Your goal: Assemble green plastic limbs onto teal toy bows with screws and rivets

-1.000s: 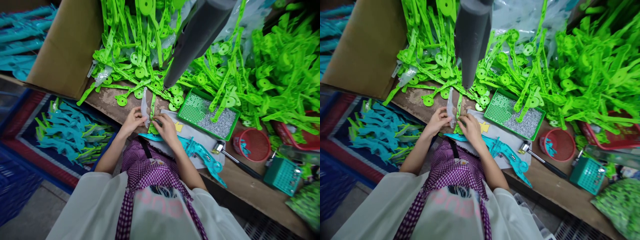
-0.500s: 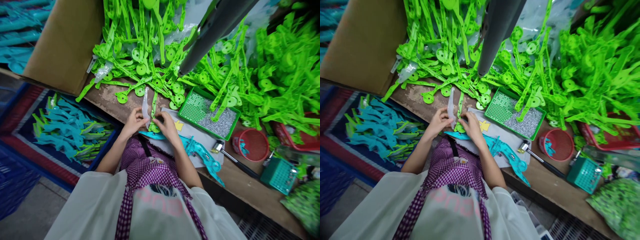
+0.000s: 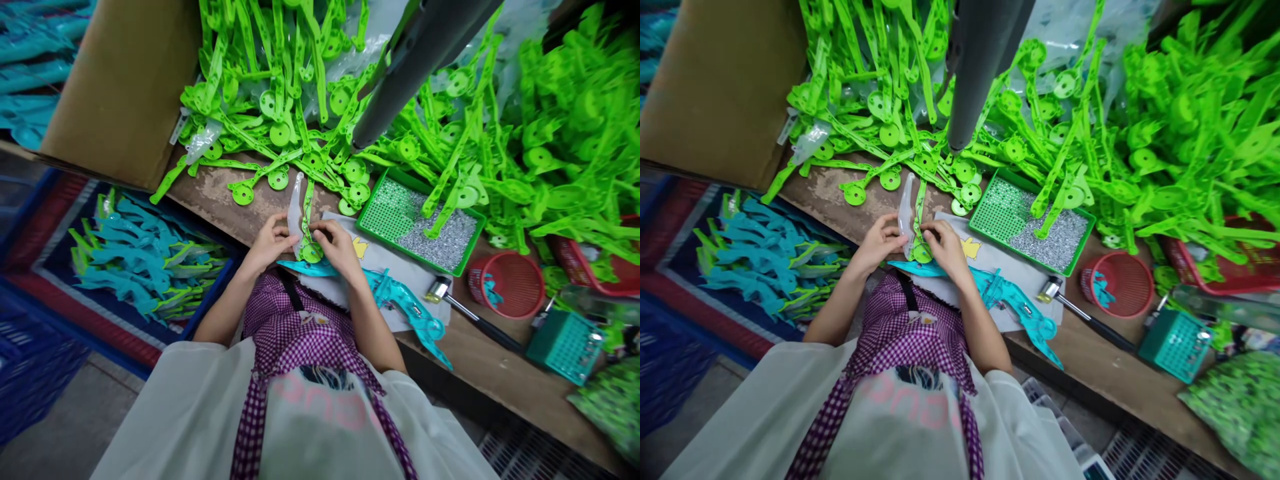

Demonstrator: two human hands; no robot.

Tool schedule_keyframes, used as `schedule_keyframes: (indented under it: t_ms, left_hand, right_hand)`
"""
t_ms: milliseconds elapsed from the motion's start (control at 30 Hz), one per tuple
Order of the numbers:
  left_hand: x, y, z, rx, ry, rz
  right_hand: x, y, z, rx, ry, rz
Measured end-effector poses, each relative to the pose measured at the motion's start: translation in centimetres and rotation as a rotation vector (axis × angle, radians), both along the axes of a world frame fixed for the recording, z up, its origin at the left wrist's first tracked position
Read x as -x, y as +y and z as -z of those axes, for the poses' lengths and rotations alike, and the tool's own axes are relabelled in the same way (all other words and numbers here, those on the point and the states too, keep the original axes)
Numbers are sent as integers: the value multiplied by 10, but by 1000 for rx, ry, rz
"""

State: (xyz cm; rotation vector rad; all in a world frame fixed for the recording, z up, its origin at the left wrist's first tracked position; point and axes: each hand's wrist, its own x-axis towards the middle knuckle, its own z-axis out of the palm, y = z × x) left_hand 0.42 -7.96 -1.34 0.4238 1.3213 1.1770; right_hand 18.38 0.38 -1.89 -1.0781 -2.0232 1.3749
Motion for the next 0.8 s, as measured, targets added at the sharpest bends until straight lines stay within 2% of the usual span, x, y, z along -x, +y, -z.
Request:
schedule_keyframes:
  t_ms: [367,633,800]
  left_hand:
    - [1,4,5,-9,124,57]
    - [0,2,3,-90,219,52]
    - [2,5,2,-84,269,89]
  right_hand:
    - [4,-1,0,-21,-29,25]
    - [3,-1,-1,-7,-1,12]
    - [4,-2,-2,-18,-20,-13]
